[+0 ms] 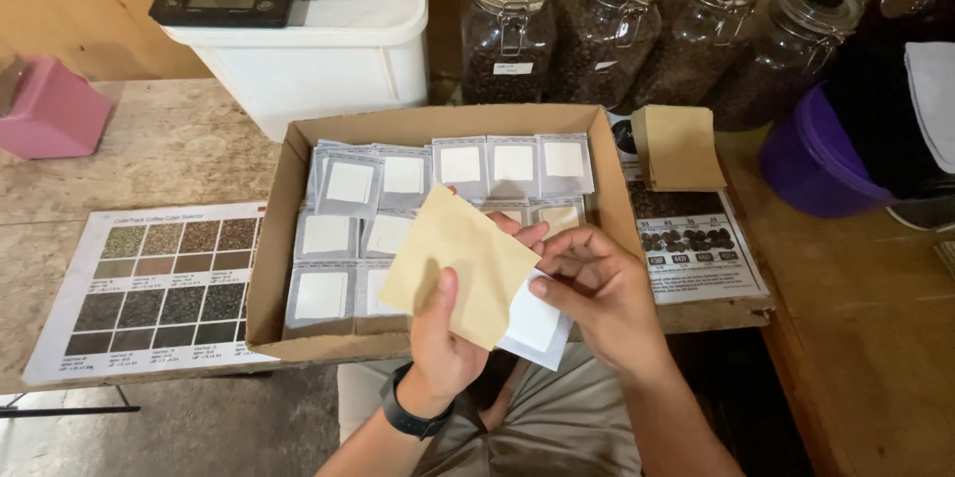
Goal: The person organizes small white square packets in a cardboard box, handling several brown paper envelopes and placing them on a wooden surface next to the box.
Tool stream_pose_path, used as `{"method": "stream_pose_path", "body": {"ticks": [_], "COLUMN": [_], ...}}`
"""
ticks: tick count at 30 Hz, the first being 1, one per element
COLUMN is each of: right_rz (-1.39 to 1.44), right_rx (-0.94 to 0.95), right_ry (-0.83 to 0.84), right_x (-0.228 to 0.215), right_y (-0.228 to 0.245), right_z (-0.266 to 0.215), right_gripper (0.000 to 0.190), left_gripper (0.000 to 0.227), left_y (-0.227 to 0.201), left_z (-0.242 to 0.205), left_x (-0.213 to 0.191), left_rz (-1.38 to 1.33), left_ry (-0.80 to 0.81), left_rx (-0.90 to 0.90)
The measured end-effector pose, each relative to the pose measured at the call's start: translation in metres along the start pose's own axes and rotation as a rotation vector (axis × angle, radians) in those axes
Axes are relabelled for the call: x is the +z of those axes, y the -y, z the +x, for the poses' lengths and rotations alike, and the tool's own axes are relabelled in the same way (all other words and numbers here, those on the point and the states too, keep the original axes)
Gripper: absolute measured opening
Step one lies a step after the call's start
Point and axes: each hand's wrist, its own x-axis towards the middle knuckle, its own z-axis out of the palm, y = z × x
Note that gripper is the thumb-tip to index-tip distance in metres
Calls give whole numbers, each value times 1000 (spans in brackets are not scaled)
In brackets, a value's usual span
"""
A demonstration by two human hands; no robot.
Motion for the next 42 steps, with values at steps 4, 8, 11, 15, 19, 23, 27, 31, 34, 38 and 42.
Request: {"method": "stream_pose_path", "body": {"ticks": [4,8,11,15,19,23,27,31,34,38,42], "right_rz": [-1,-106,-120,-29,-80,-191,56,-162,-621,-819,-874], "right_rx": [44,-11,-99,-103,-104,-160,-46,-295,-634,-991,-1104], "right_ry": [-98,-140,-133,-174,-50,192,116,-183,-355,-17,76], "right_x": [2,7,6,3,2,-3,-9,-11,22,8,24], "right_y": [-5,-1,-4,-10,-5,10,2,0,30,11,17], "right_z": [0,-1,-1,0,-7,-6,-1,-7,-18,-15,-23], "right_gripper": [30,26,25,26,20,39,28,35,37,25,40], "left_gripper": [62,61,62,64,66,66,57,80,82,106,91], "left_y": [0,3,5,9,17,18,13,8,11,8,6], "left_z": [2,0,0,-1,-6,-12,-12,1,1,0,3], "left_x": [-2,-3,-5,-1,3,0,-1,9,-1,1,0], "left_rz": [-74,-34,-10,3,27,108,377,274,220,254,4], "left_ry": [-17,-34,-40,-69,-63,-23,7,-192,-221,-213,-274], "left_rx": [-6,51,-43,24,108,157,70,167,192,168,103]}}
